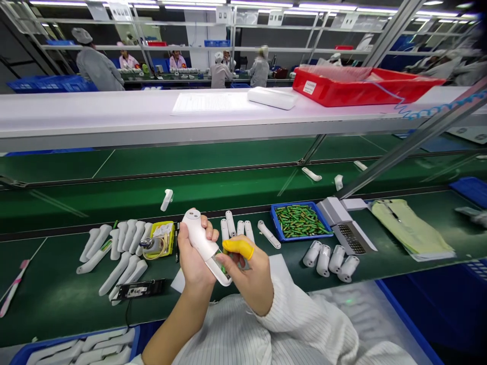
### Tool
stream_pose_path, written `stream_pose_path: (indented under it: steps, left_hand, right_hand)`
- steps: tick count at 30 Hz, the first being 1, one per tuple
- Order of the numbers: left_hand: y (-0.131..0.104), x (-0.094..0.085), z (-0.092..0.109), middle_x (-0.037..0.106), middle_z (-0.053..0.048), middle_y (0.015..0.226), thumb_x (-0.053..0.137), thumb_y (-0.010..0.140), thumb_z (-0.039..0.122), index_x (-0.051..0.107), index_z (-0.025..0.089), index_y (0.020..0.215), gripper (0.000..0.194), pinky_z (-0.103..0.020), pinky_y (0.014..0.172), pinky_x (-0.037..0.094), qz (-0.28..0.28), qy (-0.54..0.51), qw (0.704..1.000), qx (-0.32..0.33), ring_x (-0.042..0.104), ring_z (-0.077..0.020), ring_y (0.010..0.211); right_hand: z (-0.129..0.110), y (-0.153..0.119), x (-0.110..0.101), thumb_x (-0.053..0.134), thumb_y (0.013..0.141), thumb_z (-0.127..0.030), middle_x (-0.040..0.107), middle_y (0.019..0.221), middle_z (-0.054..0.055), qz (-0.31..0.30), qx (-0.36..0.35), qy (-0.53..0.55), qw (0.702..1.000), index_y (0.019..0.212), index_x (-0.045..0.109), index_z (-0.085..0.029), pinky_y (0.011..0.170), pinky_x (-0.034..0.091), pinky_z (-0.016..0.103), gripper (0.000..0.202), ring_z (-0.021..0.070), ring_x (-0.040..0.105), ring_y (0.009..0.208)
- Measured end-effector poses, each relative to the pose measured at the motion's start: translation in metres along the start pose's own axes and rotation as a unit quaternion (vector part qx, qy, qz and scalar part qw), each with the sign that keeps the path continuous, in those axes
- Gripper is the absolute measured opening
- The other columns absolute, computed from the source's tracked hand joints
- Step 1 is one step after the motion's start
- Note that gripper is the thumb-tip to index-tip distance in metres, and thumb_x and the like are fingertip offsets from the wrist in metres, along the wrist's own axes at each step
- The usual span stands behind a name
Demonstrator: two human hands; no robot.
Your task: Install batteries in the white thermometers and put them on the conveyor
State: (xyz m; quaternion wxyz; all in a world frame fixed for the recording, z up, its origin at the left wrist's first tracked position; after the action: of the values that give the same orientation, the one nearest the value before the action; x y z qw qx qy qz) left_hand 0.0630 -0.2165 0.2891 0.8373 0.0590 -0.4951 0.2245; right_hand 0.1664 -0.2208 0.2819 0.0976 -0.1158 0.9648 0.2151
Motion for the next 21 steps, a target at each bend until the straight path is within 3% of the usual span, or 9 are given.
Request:
stream_pose_path:
  steps: [5, 8, 11, 13, 15, 18, 21]
  left_hand:
    - [0.001, 0.002, 0.001, 0.044, 0.003, 0.070, 0.049, 0.085, 0.043, 0.052, 0.021, 0.084, 0.022, -0.016, 0.047, 0.041, 0.049, -0.010, 0.999, -0.008, 0.041, -0.0056, 0.050]
    - [0.006, 0.002, 0.000, 0.047, 0.003, 0.070, 0.045, 0.087, 0.043, 0.053, 0.019, 0.084, 0.026, -0.015, 0.047, 0.040, 0.087, 0.001, 0.996, 0.012, 0.041, -0.0052, 0.050]
    - [0.010, 0.003, -0.001, 0.053, 0.001, 0.074, 0.049, 0.087, 0.047, 0.056, 0.019, 0.093, 0.029, -0.017, 0.057, 0.046, 0.100, 0.068, 0.991, 0.057, 0.050, -0.0070, 0.058]
    - [0.010, 0.005, -0.002, 0.059, -0.001, 0.081, 0.054, 0.084, 0.049, 0.058, 0.019, 0.100, 0.034, -0.020, 0.070, 0.050, 0.054, 0.107, 0.992, 0.049, 0.057, -0.0095, 0.071]
    - [0.009, 0.006, -0.004, 0.063, -0.005, 0.092, 0.058, 0.082, 0.046, 0.058, 0.018, 0.109, 0.039, -0.023, 0.074, 0.051, -0.030, 0.141, 0.989, -0.028, 0.060, -0.0137, 0.084]
    - [0.005, 0.003, -0.005, 0.065, -0.007, 0.096, 0.064, 0.078, 0.034, 0.055, 0.018, 0.118, 0.044, -0.022, 0.057, 0.050, -0.117, 0.209, 0.965, -0.107, 0.062, -0.0173, 0.085]
    - [0.005, -0.006, -0.003, 0.066, -0.006, 0.094, 0.064, 0.078, 0.034, 0.053, 0.020, 0.121, 0.047, -0.020, 0.045, 0.045, -0.141, 0.256, 0.954, -0.072, 0.062, -0.0174, 0.079]
  right_hand:
    - [-0.001, -0.011, 0.001, 0.055, 0.087, -0.021, 0.060, 0.099, 0.006, -0.017, -0.068, -0.013, 0.997, 0.101, 0.059, -0.020, 0.071, 0.050, 0.028, 0.014, 0.0157, 0.059, 0.086]
    - [0.005, -0.019, 0.000, 0.055, 0.088, -0.028, 0.060, 0.115, 0.009, -0.041, -0.082, -0.017, 0.996, 0.122, 0.052, -0.022, 0.087, 0.049, 0.036, 0.034, 0.0206, 0.057, 0.103]
    - [0.017, -0.019, -0.003, 0.060, 0.085, -0.038, 0.060, 0.121, 0.011, -0.068, -0.087, -0.043, 0.993, 0.127, 0.050, -0.021, 0.090, 0.048, 0.039, 0.046, 0.0240, 0.056, 0.108]
    - [0.026, -0.015, -0.009, 0.055, 0.088, -0.039, 0.064, 0.112, 0.011, -0.064, -0.039, -0.053, 0.996, 0.125, 0.051, -0.020, 0.083, 0.051, 0.038, 0.042, 0.0231, 0.061, 0.096]
    - [0.032, -0.011, -0.016, 0.046, 0.092, -0.038, 0.067, 0.089, 0.008, -0.063, 0.052, 0.005, 0.997, 0.125, 0.050, -0.019, 0.066, 0.051, 0.033, 0.038, 0.0177, 0.062, 0.071]
    - [0.034, -0.007, -0.021, 0.043, 0.094, -0.042, 0.060, 0.066, 0.000, -0.096, 0.150, 0.159, 0.971, 0.120, 0.052, -0.018, 0.052, 0.043, 0.026, 0.037, 0.0114, 0.051, 0.051]
    - [0.031, -0.007, -0.021, 0.048, 0.092, -0.043, 0.060, 0.067, 0.000, -0.106, 0.167, 0.228, 0.953, 0.114, 0.055, -0.018, 0.051, 0.040, 0.025, 0.034, 0.0096, 0.049, 0.051]
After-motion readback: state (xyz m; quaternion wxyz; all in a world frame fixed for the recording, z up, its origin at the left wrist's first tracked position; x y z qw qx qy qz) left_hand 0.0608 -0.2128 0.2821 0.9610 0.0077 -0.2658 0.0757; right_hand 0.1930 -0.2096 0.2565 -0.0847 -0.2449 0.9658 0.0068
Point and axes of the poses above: each hand's wrist, its own y-axis towards the middle knuckle, its own x-axis out of the palm, z = x × y, the point moved 2 cm from there along y, towards the middle knuckle
